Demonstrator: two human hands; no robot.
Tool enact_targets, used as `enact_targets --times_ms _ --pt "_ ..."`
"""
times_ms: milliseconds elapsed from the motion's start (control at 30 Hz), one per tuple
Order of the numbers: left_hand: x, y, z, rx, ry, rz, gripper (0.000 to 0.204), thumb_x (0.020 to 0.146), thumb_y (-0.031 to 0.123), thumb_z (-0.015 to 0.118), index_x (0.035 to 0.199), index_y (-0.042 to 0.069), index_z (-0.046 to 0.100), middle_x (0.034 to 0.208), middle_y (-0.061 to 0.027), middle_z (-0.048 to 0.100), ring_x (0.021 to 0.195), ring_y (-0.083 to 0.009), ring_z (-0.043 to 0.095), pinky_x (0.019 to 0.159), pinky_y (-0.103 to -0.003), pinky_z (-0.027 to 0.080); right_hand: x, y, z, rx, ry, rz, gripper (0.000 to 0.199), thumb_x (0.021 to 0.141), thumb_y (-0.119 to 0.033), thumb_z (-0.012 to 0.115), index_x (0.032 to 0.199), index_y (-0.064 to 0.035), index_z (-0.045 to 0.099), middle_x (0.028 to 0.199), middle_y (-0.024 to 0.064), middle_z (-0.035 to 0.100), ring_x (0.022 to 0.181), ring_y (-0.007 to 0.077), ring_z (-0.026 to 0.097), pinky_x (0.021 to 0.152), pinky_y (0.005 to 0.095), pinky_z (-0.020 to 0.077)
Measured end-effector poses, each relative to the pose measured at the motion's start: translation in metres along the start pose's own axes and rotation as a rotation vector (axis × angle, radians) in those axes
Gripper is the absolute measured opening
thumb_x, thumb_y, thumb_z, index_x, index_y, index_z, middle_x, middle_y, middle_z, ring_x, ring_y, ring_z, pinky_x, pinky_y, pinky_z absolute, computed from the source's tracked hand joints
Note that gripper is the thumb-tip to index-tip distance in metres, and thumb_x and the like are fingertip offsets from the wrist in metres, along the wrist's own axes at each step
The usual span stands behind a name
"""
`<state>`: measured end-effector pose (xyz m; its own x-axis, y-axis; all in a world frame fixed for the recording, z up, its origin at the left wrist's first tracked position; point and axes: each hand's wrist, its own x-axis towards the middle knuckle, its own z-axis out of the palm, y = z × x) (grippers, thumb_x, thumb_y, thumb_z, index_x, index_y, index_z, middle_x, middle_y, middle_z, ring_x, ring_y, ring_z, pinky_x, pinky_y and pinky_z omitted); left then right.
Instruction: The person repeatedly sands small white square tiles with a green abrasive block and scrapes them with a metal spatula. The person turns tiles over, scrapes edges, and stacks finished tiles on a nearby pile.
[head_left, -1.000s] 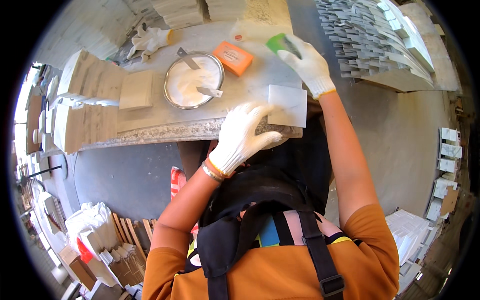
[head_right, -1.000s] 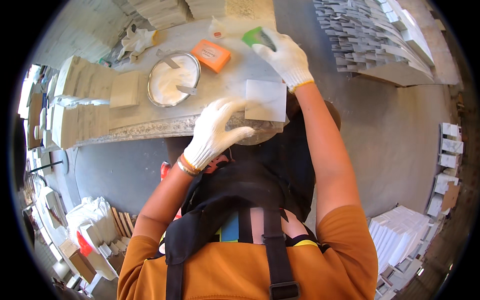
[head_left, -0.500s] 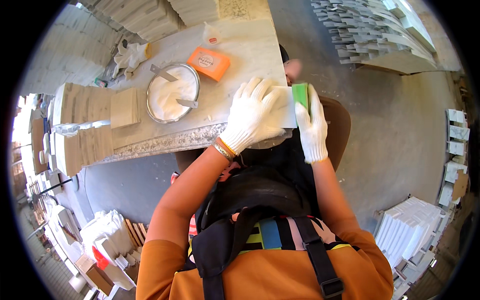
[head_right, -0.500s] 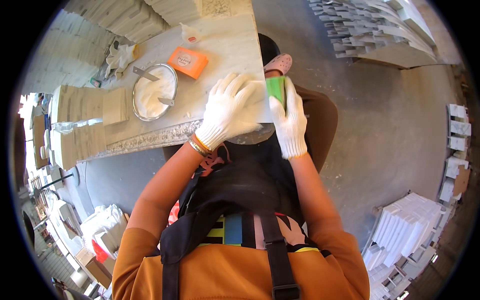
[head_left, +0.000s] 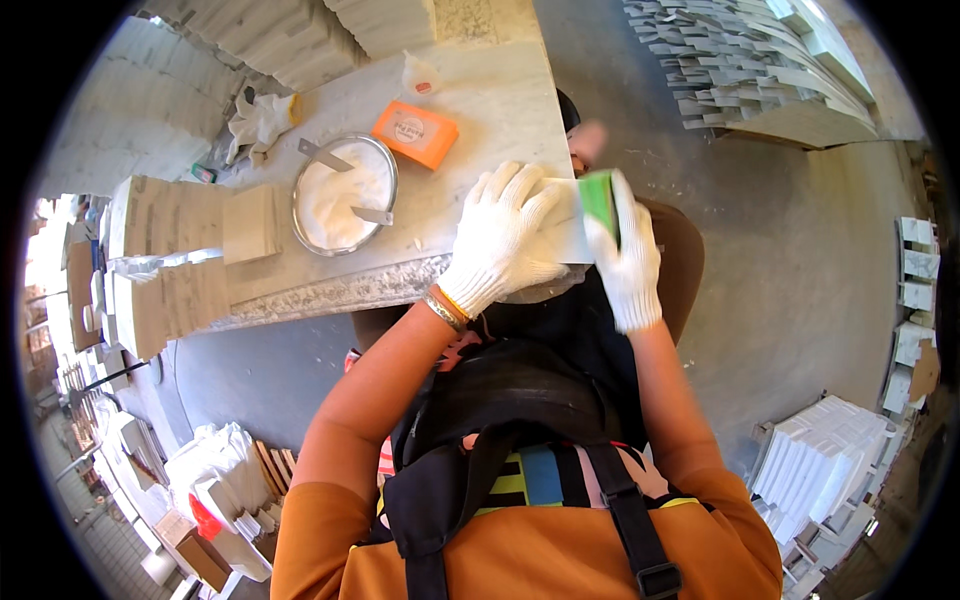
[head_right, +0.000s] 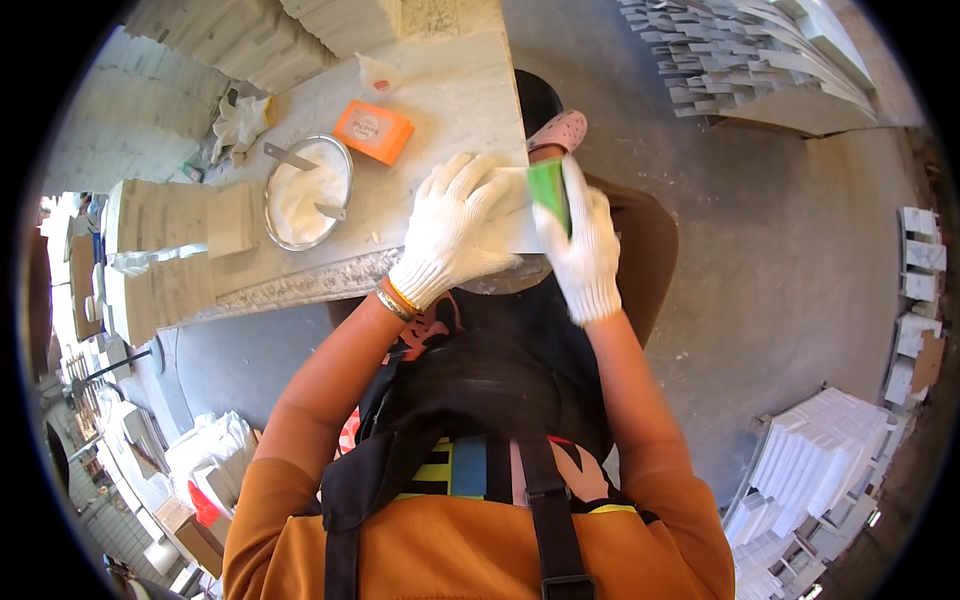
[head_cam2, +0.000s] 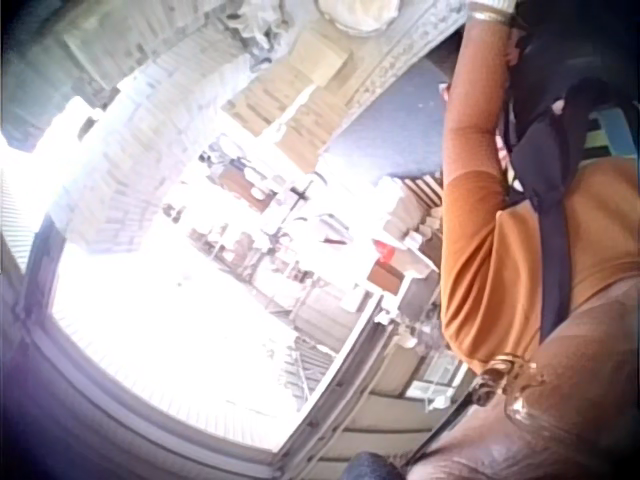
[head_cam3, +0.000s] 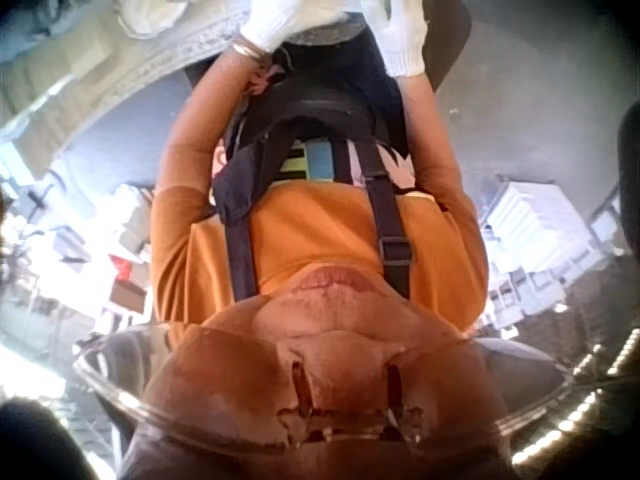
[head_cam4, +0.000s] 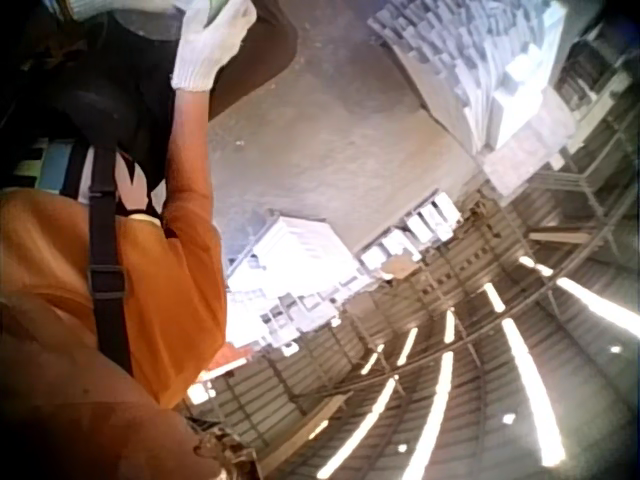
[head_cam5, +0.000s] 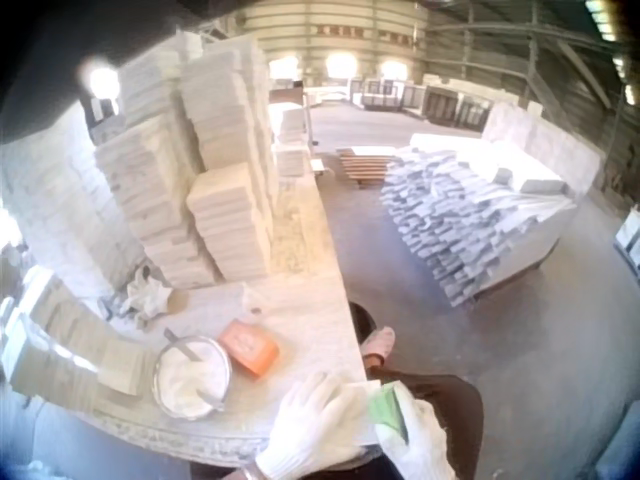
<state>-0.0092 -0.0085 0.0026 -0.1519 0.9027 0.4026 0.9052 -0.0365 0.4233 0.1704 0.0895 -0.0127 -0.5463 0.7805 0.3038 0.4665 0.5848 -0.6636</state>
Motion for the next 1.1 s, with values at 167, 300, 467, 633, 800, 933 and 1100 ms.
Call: enact_targets --times_ms 167,300,467,633,800,933,1100 --pt "0.006 0.004 0.0 -0.051 -0.039 -0.04 0.082 0.051 0.032 0.088 0.126 0.012 0.061 0.131 -0.0122 0.057 0.127 -0.0373 0.052 0.103 -0.051 0.044 0.044 0.013 0.011 0.038 -0.007 0.124 0.061 0.095 -0.032 0.068 0.149 -0.0137 0.049 0.116 0.02 0.065 0.106 0.0388 0.064 0.093 0.0446 0.0509" --pt "0.006 0.003 -0.003 -0.073 -0.043 -0.057 0.079 0.052 0.032 0.088 0.123 0.012 0.062 0.132 -0.0114 0.058 0.127 -0.0372 0.052 0.102 -0.051 0.044 -0.026 -0.001 -0.011 -0.001 -0.025 -0.055 0.065 0.088 -0.026 0.074 0.147 -0.0091 0.053 0.117 0.0178 0.065 0.106 0.0347 0.066 0.088 0.0424 0.0543" --pt "0.0 -0.002 0.007 0.002 0.043 -0.011 0.08 0.051 0.033 0.089 0.123 0.012 0.062 0.133 -0.0113 0.057 0.127 -0.0386 0.052 0.102 -0.053 0.044 -0.023 -0.005 -0.007 0.007 0.012 -0.083 0.065 0.088 -0.026 0.075 0.147 -0.0105 0.052 0.118 0.0166 0.065 0.106 0.034 0.065 0.091 0.0417 0.0532" --pt "0.006 0.003 -0.003 -0.07 -0.012 -0.021 0.081 0.051 0.034 0.089 0.125 0.012 0.062 0.133 -0.011 0.057 0.128 -0.0389 0.051 0.103 -0.053 0.044 0.042 0.02 0.016 0.04 -0.003 0.159 0.061 0.096 -0.038 0.065 0.151 -0.0169 0.047 0.119 0.0184 0.064 0.11 0.0369 0.063 0.092 0.0439 0.0513" --pt "0.004 0.0 0.002 -0.069 -0.005 -0.036 0.08 0.052 0.033 0.089 0.125 0.013 0.062 0.133 -0.0109 0.057 0.127 -0.0384 0.051 0.103 -0.053 0.044 -0.019 0.006 -0.009 0.031 -0.034 -0.055 0.068 0.086 -0.025 0.077 0.148 -0.0105 0.051 0.116 0.0169 0.065 0.106 0.0349 0.065 0.09 0.0421 0.0537" --pt "-0.001 -0.002 0.006 -0.036 0.031 -0.03 0.08 0.052 0.033 0.088 0.125 0.014 0.062 0.133 -0.0112 0.057 0.127 -0.0383 0.051 0.102 -0.053 0.044 -0.035 -0.004 -0.013 -0.027 -0.039 -0.122 0.072 0.082 -0.024 0.081 0.147 -0.0114 0.053 0.115 0.0155 0.066 0.105 0.034 0.065 0.088 0.0422 0.0554" --pt "0.003 0.0 -0.002 -0.043 -0.03 -0.017 0.082 0.051 0.034 0.089 0.126 0.014 0.062 0.137 -0.0121 0.055 0.129 -0.0381 0.05 0.103 -0.053 0.044 0.055 0.0 0.006 0.161 -0.054 0.119 0.06 0.094 -0.033 0.066 0.147 -0.0097 0.051 0.125 0.0178 0.066 0.11 0.0366 0.064 0.092 0.0392 0.0518"
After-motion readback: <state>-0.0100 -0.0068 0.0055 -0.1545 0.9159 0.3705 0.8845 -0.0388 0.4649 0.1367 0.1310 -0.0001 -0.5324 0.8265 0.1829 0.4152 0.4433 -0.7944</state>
